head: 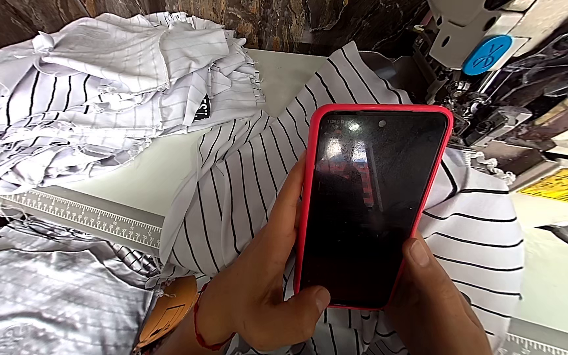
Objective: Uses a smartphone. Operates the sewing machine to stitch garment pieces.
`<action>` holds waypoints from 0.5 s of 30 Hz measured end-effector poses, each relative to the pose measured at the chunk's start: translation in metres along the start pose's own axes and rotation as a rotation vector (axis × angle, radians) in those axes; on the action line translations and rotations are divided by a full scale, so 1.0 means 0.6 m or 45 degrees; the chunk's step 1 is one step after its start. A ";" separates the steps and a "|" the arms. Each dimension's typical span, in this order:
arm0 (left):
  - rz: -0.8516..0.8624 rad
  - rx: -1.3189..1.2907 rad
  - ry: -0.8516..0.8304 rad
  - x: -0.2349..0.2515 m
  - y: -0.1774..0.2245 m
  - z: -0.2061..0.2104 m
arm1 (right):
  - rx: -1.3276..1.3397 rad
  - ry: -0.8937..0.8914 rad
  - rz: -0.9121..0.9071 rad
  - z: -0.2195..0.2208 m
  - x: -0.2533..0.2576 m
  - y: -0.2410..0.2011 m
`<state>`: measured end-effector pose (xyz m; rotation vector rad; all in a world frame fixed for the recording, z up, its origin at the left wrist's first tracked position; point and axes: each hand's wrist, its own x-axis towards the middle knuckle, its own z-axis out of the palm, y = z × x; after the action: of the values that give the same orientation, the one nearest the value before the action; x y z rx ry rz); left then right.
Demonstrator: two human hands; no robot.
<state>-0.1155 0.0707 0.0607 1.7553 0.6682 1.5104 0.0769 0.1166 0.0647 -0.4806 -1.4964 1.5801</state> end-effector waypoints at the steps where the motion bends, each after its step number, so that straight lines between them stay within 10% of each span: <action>1: 0.000 -0.001 0.000 0.000 0.000 0.000 | -0.003 0.003 0.000 0.000 0.000 0.000; 15: -0.012 -0.010 0.006 0.002 0.002 0.000 | 0.011 -0.089 -0.059 -0.004 0.007 0.003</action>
<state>-0.1151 0.0709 0.0627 1.7409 0.6711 1.5096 0.0759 0.1214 0.0635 -0.3865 -1.5415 1.5806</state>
